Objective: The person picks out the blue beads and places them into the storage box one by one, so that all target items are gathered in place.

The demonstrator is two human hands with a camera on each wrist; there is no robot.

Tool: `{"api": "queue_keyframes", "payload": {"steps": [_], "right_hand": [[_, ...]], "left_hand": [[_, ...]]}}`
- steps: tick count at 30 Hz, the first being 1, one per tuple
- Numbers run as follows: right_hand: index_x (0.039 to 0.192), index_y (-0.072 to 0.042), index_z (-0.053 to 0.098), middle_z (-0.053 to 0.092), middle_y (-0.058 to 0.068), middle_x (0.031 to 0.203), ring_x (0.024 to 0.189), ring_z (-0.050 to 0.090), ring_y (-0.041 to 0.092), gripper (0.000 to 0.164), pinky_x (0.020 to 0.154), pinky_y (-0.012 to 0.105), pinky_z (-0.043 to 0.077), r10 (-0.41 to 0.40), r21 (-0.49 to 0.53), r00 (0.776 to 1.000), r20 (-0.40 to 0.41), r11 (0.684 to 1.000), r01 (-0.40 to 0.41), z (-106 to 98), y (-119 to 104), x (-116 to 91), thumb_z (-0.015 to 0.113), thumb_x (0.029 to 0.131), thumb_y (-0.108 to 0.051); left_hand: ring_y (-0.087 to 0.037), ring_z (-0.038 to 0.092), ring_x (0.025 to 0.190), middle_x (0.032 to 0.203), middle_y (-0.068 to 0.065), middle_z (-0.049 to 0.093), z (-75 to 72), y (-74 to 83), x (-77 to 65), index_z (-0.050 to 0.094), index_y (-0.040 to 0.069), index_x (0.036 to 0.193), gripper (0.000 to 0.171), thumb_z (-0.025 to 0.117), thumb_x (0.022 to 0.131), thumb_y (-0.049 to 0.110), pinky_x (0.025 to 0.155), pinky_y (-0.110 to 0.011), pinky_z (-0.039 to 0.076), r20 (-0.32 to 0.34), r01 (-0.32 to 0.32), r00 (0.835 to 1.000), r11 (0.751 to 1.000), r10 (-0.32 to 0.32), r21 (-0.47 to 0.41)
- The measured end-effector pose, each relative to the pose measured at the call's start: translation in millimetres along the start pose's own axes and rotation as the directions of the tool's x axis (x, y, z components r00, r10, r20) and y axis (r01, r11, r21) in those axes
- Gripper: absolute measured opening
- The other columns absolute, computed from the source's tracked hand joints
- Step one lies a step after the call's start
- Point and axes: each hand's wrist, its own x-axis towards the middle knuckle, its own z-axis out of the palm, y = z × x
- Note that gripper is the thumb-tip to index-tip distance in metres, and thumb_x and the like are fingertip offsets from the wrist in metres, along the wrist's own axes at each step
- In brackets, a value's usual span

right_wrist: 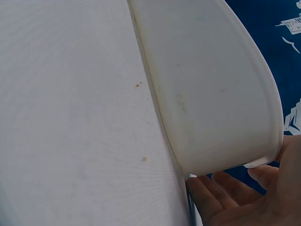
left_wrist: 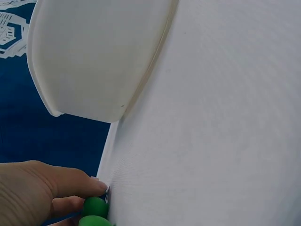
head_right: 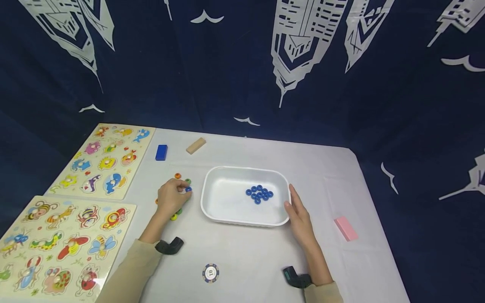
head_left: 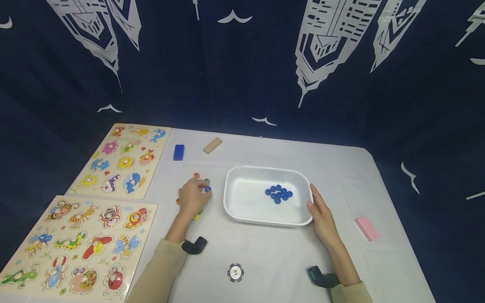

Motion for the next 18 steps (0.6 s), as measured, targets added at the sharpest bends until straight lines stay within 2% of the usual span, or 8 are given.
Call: {"api": "queue_keyframes", "payload": {"steps": [3, 5, 7, 10, 14, 18], "right_hand": [[0.14, -0.028, 0.02, 0.017, -0.002, 0.147, 0.135, 0.016, 0.026, 0.05, 0.106, 0.048, 0.019, 0.003, 0.004, 1.0, 0.003, 1.0, -0.003, -0.6, -4.6, -0.5, 0.039, 0.094, -0.025], [0.141, -0.026, 0.02, 0.017, -0.001, 0.147, 0.135, 0.016, 0.027, 0.051, 0.106, 0.048, 0.019, 0.005, 0.009, 1.0, 0.006, 1.0, -0.005, -1.0, -9.1, -1.7, 0.039, 0.094, -0.023], [0.141, -0.021, 0.02, 0.017, 0.002, 0.148, 0.134, 0.016, 0.028, 0.051, 0.106, 0.049, 0.019, 0.008, 0.015, 1.0, 0.011, 1.0, -0.008, -1.7, -18.3, -4.0, 0.039, 0.094, -0.022], [0.142, -0.019, 0.019, 0.017, 0.003, 0.148, 0.134, 0.016, 0.029, 0.051, 0.106, 0.049, 0.018, 0.005, 0.022, 1.0, 0.017, 1.0, -0.005, -2.0, -20.6, -4.1, 0.038, 0.094, -0.022], [0.141, -0.027, 0.019, 0.016, -0.003, 0.147, 0.135, 0.015, 0.026, 0.051, 0.106, 0.048, 0.019, 0.007, 0.026, 1.0, 0.02, 1.0, -0.008, -1.6, -9.5, -0.8, 0.039, 0.094, -0.025], [0.14, -0.032, 0.019, 0.016, -0.007, 0.147, 0.135, 0.016, 0.023, 0.05, 0.107, 0.046, 0.019, 0.008, 0.016, 1.0, 0.019, 1.0, -0.008, -1.4, -3.9, -0.6, 0.039, 0.094, -0.029]], "left_hand": [[-0.019, 0.058, 0.072, 0.081, -0.007, 0.062, -3.7, 4.3, 1.3, 0.068, 0.006, 0.086, 0.02, 0.072, 0.066, 0.01, 0.072, -0.037, 0.041, -0.038, -0.023, 0.999, 0.999, 0.022, -0.04], [-0.018, 0.058, 0.07, 0.08, -0.006, 0.061, -9.1, 10.7, 2.2, 0.067, 0.006, 0.086, 0.02, 0.071, 0.067, 0.008, 0.069, -0.033, 0.045, -0.065, -0.044, 0.997, 0.994, 0.038, -0.099], [-0.016, 0.059, 0.069, 0.078, -0.005, 0.061, -15.0, 19.6, 3.4, 0.066, 0.006, 0.088, 0.021, 0.07, 0.068, 0.007, 0.07, -0.033, 0.048, -0.092, -0.075, 0.994, 0.98, 0.059, -0.184], [-0.015, 0.06, 0.071, 0.078, -0.003, 0.062, -23.4, 39.1, 4.6, 0.065, 0.008, 0.091, 0.022, 0.07, 0.069, 0.008, 0.072, -0.036, 0.049, -0.081, -0.094, 0.994, 0.952, 0.073, -0.292], [-0.012, 0.06, 0.073, 0.079, 0.001, 0.062, -24.5, 67.6, 8.1, 0.065, 0.012, 0.089, 0.021, 0.07, 0.07, 0.008, 0.077, -0.034, 0.05, 0.023, -0.082, 0.995, 0.928, 0.097, -0.364], [-0.01, 0.059, 0.073, 0.081, 0.003, 0.062, -12.1, 89.8, 13.0, 0.065, 0.013, 0.089, 0.021, 0.071, 0.069, 0.007, 0.075, -0.031, 0.05, 0.158, -0.088, 0.974, 0.912, 0.163, -0.401]]}}
